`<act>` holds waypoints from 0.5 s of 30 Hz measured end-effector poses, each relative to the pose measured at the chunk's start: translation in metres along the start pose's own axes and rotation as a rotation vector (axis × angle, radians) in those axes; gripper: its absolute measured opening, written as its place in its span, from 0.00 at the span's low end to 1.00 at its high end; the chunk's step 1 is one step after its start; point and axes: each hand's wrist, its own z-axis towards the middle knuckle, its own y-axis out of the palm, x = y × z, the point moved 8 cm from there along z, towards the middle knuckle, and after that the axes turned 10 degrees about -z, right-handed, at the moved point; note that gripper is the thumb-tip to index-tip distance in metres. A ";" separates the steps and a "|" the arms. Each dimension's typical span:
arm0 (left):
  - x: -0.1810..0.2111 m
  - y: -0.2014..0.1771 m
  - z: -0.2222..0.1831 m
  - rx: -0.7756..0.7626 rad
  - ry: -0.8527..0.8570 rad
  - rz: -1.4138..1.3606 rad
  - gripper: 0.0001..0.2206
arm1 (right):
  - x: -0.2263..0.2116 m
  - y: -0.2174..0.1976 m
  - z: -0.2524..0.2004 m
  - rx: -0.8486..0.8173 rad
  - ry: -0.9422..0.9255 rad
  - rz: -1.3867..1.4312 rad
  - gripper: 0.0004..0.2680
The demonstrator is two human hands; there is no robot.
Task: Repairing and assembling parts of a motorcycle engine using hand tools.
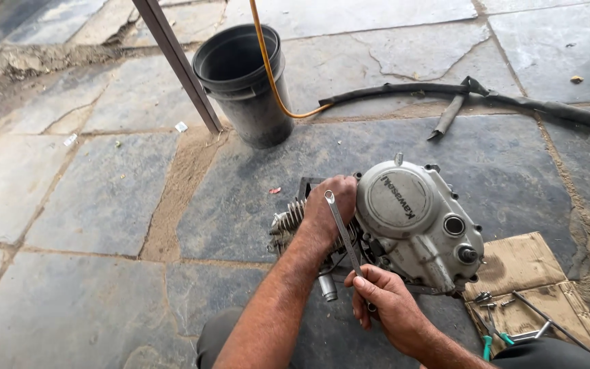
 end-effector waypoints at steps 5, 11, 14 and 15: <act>-0.005 0.015 -0.001 0.022 0.010 0.100 0.05 | -0.009 0.002 0.001 -0.003 -0.023 0.017 0.09; -0.002 0.011 -0.010 0.053 0.084 0.109 0.04 | -0.015 0.003 0.004 -0.009 -0.061 0.041 0.09; -0.008 0.017 -0.012 0.098 0.151 0.099 0.03 | -0.016 0.006 0.004 -0.002 -0.046 0.058 0.09; -0.010 0.017 -0.013 0.101 0.151 0.101 0.03 | -0.016 0.007 0.003 -0.004 -0.048 0.057 0.09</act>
